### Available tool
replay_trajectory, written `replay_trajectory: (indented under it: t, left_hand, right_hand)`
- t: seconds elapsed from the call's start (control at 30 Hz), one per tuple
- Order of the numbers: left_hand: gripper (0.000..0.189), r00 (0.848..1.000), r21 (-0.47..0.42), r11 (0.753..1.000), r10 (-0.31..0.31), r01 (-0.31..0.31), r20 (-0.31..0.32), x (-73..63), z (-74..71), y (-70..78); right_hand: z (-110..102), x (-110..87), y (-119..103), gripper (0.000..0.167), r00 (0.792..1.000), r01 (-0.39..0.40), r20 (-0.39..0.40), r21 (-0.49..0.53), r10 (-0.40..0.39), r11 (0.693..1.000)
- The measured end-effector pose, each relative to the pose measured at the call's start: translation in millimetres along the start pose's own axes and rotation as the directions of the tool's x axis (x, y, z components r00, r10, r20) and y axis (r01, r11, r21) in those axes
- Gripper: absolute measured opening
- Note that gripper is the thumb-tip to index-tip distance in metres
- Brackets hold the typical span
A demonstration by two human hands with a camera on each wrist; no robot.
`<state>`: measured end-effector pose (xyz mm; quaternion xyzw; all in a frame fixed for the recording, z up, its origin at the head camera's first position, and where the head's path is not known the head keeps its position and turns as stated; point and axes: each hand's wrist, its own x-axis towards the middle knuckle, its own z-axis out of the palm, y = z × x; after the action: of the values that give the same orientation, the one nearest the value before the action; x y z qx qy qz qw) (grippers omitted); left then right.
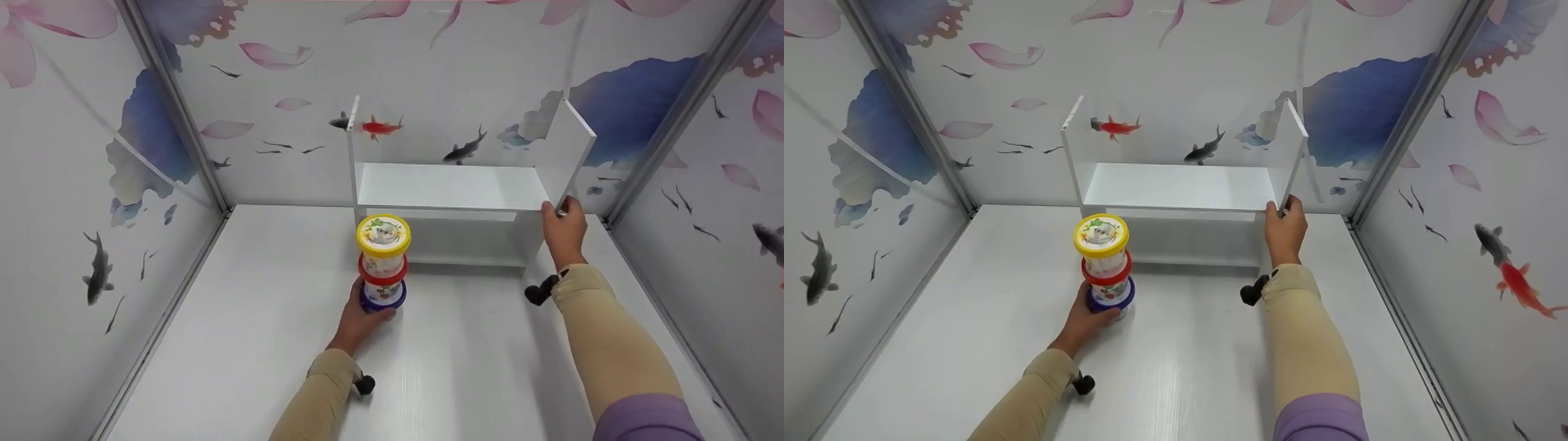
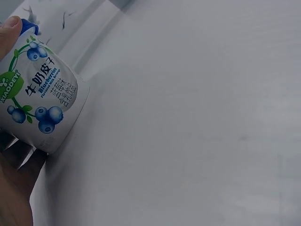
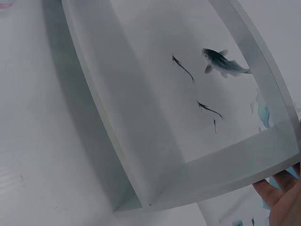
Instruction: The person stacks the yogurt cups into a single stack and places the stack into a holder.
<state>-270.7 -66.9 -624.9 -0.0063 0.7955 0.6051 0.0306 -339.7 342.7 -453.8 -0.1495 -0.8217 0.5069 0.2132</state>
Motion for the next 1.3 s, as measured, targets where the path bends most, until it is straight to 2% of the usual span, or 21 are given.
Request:
replay_trajectory:
  t: [0.13, 0.27, 0.47, 0.7, 1.03, 1.3]
  left_hand:
    - [0.115, 1.0, 0.001, 1.0, 0.004, -0.004, 0.004, 0.4, 1.2, -1.0]
    - [0.115, 1.0, 0.007, 1.0, 0.006, -0.006, 0.003, 0.7, 1.4, -0.6]
    - [0.12, 1.0, -0.007, 1.0, -0.019, 0.019, 0.023, 4.2, 5.5, 2.3]
    - [0.121, 0.998, 0.007, 1.0, -0.016, 0.015, 0.067, 7.1, 13.4, 9.0]
    - [0.121, 0.996, 0.022, 1.0, -0.006, 0.004, 0.09, 12.0, 16.4, 31.6]
    - [0.112, 0.993, 0.027, 0.999, 0.043, -0.047, 0.11, 16.6, 16.4, 61.1]
  right_hand:
    - [1, 0.5, 0, 0.051, 0.999, 0.011, -0.042, -0.025, -0.012, 1.0]
    - [3, -0.3, 0, 0.049, 0.998, 0.012, -0.063, -0.036, -0.014, 0.999]
    - [3, 0.2, 1, 0.05, 0.998, 0.004, -0.057, -0.029, -0.006, 1.0]
    - [2, 0.1, 2, 0.052, 0.999, 0.001, -0.043, -0.02, -0.002, 1.0]
    - [2, -3.6, -2, 0.052, 0.999, -0.035, -0.03, -0.028, 0.035, 0.999]
    - [0, -5.6, -3, 0.052, 1.0, -0.015, -0.021, -0.034, 0.014, 0.999]
